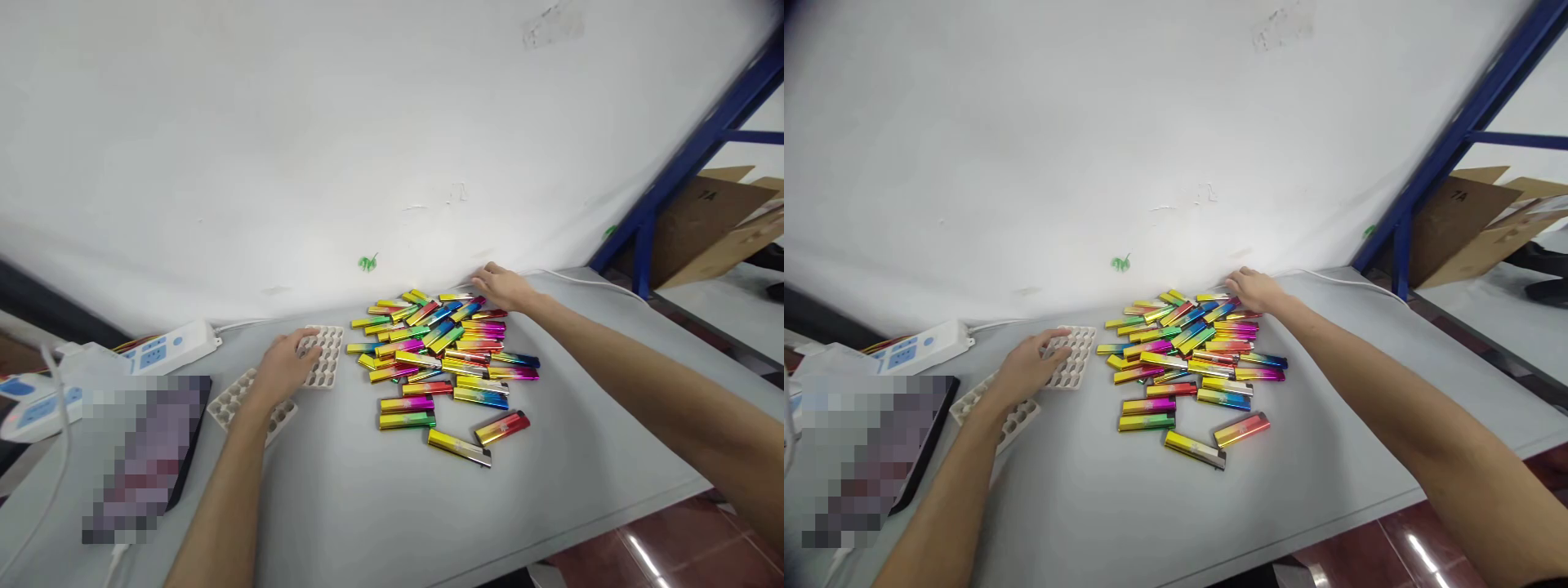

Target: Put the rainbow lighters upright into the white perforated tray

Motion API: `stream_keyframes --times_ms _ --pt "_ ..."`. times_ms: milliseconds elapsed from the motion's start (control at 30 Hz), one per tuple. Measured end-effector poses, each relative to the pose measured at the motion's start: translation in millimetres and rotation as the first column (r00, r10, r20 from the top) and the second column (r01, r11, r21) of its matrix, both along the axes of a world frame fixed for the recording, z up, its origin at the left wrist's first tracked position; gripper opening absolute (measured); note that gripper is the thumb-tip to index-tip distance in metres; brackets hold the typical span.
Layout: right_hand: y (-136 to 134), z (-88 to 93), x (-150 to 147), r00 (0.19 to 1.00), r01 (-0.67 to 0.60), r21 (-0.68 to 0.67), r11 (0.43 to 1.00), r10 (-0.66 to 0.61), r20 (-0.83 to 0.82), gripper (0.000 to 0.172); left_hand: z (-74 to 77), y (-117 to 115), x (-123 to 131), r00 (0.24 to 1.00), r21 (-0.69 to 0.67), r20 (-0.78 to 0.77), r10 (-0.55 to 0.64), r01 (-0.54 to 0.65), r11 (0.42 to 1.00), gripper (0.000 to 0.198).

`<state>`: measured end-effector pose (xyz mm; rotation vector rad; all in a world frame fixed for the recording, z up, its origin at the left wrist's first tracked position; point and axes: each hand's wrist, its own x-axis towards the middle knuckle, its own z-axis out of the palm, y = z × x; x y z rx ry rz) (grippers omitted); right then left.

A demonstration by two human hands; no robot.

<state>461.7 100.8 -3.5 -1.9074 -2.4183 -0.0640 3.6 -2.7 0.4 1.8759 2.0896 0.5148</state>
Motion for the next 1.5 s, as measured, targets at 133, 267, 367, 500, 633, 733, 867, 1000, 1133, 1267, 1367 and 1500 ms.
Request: stream_keyframes --times_ms 133,267,367,500,633,733,867,1000,1133,1267,1367,1500 --pt "2.5 -4.1 -12.5 1.0 -0.006 -0.072 0.997 0.008 0.027 0.06 -1.2 -0.2 -0.4 1.0 -0.005 -0.008 -0.001 0.001 1.0 0.047" --pt "2.2 -1.1 -15.4 0.997 0.048 -0.081 0.996 -0.042 0.068 0.063 -0.6 -0.7 -0.8 1.0 -0.009 -0.017 -0.001 0.001 1.0 0.047" --pt "-3.7 5.4 -22.8 0.993 0.093 0.011 0.996 -0.093 0.068 0.058 -0.3 -0.2 -0.7 1.0 -0.004 -0.025 -0.006 0.006 1.0 0.046" --pt "-24.7 18.2 -46.6 0.991 0.062 0.103 0.993 -0.049 -0.124 0.049 -0.9 -0.1 2.7 0.999 0.005 -0.053 -0.008 0.008 1.0 0.044" --pt "-65.6 30.4 -79.5 0.939 -0.154 0.129 0.98 0.186 -0.289 0.042 3.2 -4.4 11.4 0.994 0.035 -0.112 0.008 -0.004 0.999 0.044" --pt "-100.3 33.9 -100.8 0.912 -0.203 0.139 0.969 0.239 -0.334 0.041 11.4 -9.3 16.9 0.985 0.071 -0.169 0.04 -0.028 0.997 0.043" --pt "-131.7 27.2 -113.8 0.895 -0.189 0.19 0.963 0.249 -0.371 0.041 23.6 -18.4 17.0 0.987 0.111 -0.13 0.097 -0.083 0.99 0.039" --pt "-142.1 14.0 -107.7 0.9 -0.053 0.314 0.948 0.181 -0.397 0.04 27.8 -36.7 13.7 0.99 0.188 0.027 0.14 -0.143 0.972 0.038" --pt "-143.3 5.4 -90.9 0.867 0.063 0.413 0.908 0.155 -0.473 0.033 23.9 -59.5 15.6 0.994 0.171 0.031 0.103 -0.107 0.98 0.041" --pt "-144.0 0.4 -74.4 0.812 0.204 0.508 0.837 0.145 -0.565 0.026 20.3 -80.3 20.0 0.995 0.206 -0.03 0.1 -0.091 0.974 0.039" --pt "-143.6 -3.3 -66.4 0.794 0.252 0.515 0.819 0.13 -0.594 0.024 15.8 -97.4 23.2 0.992 0.245 -0.099 0.076 -0.05 0.968 0.04" --pt "-141.4 -8.2 -63.1 0.775 0.283 0.485 0.827 0.101 -0.624 0.023 3.2 -127.2 27.2 0.981 0.323 -0.131 0.143 -0.094 0.942 0.04"
